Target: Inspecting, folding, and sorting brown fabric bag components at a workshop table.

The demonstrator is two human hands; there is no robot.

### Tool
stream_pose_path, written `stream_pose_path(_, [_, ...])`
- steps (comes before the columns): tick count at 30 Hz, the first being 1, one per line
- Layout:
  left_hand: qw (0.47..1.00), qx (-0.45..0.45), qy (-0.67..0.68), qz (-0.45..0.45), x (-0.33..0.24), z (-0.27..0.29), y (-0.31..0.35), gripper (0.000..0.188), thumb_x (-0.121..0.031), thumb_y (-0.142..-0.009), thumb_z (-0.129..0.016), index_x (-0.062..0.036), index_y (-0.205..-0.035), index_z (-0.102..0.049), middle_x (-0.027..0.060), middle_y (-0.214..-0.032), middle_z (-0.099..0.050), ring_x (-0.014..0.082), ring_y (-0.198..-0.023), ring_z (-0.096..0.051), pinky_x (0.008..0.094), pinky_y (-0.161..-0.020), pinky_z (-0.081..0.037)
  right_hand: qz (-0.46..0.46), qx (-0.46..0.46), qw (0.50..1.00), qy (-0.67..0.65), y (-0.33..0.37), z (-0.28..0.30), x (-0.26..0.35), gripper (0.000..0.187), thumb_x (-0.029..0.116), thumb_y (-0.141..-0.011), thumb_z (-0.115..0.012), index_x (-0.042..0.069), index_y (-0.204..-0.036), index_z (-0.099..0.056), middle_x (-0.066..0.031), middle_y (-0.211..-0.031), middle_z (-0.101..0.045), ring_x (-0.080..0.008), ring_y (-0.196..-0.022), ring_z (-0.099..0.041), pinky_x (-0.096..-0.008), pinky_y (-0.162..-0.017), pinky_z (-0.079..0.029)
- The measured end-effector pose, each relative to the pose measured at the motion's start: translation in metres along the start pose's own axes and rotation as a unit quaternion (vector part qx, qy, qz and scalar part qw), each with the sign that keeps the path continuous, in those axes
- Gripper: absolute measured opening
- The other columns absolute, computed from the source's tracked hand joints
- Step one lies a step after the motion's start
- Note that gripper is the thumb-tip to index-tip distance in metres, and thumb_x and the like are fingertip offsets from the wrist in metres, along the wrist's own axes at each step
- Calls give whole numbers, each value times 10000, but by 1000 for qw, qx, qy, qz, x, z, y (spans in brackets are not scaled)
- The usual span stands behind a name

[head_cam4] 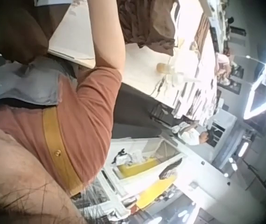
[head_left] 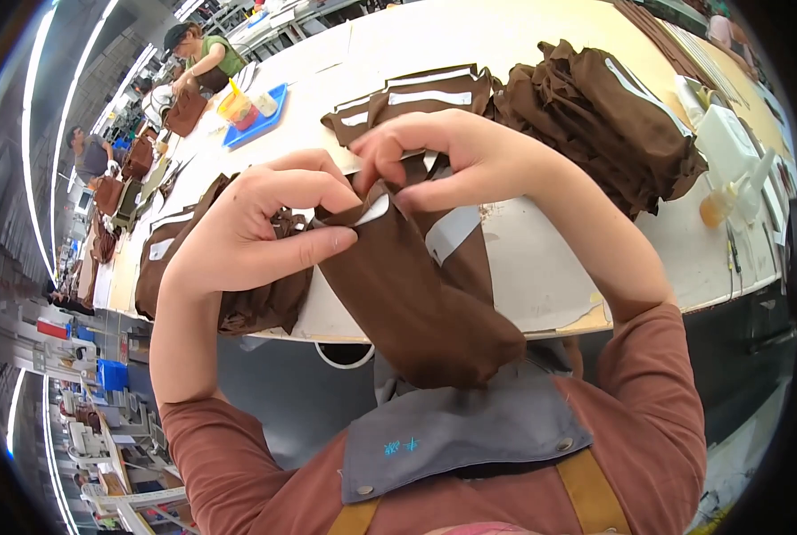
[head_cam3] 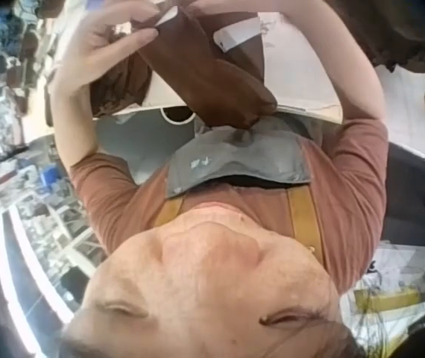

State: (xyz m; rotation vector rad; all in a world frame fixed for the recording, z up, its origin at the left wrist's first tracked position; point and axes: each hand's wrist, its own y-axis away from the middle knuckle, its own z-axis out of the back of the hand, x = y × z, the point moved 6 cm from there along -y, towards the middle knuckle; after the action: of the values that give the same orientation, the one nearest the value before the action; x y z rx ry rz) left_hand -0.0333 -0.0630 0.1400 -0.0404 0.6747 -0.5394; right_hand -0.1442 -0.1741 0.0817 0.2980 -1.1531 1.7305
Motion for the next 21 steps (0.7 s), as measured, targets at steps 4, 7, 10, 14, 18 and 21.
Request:
stream_pose_path(4, [995, 18, -76, 62, 11, -8, 14, 129, -37, -802, -704, -1, -914, -651, 74, -812, -613, 197, -734, -572, 299, -676, -446, -142, -6, 987, -81, 13, -13, -13, 130, 108, -885, -669, 39, -943, -576, -25, -926, -623, -114, -894, -579, -280, -824, -456])
stream_pose_path(7, [994, 8, -85, 72, 12, -11, 25, 151, -17, -783, -699, 10, -917, -633, 87, -777, -603, 211, -716, -579, 312, -657, -444, -202, 26, 972, -112, 16, -24, -14, 167, 124, -912, -663, 15, -1030, -619, -11, -905, -638, -80, -871, -569, -252, -809, -456])
stream_pose_path(10, [985, 1, -154, 77, 13, -9, 31, 164, 7, -781, -652, 10, -942, -620, 93, -786, -573, 239, -734, -580, 340, -681, -465, -205, -19, 976, -68, 18, -24, -15, 245, 207, -928, -651, 20, -1085, -662, -40, -892, -660, -115, -861, -587, -261, -816, -476])
stream_pose_path(14, [977, -22, -213, 27, 11, -11, 29, 219, 17, -797, -541, 6, -1009, -594, 110, -799, -558, 288, -775, -578, 345, -744, -480, -213, -44, 976, -27, 7, -24, 4, 196, 166, -906, -626, 9, -1020, -653, -42, -877, -665, -117, -810, -583, -277, -741, -473])
stream_pose_path(18, [986, -32, -163, 2, 9, -19, 27, 213, -17, -814, -524, 12, -1016, -587, 111, -811, -564, 293, -780, -578, 358, -757, -479, -174, -86, 980, 44, 3, -28, 17, 161, 128, -863, -618, 8, -965, -646, -73, -792, -654, -142, -718, -584, -293, -668, -471])
stream_pose_path(21, [988, -68, -25, 133, 19, -28, 34, 129, -111, -918, -561, 7, -955, -597, 62, -815, -553, 150, -701, -500, 290, -645, -415, -142, -106, 981, 73, 7, -31, 21, 150, 114, -848, -618, 7, -949, -643, -89, -754, -641, -163, -683, -588, -298, -650, -474])
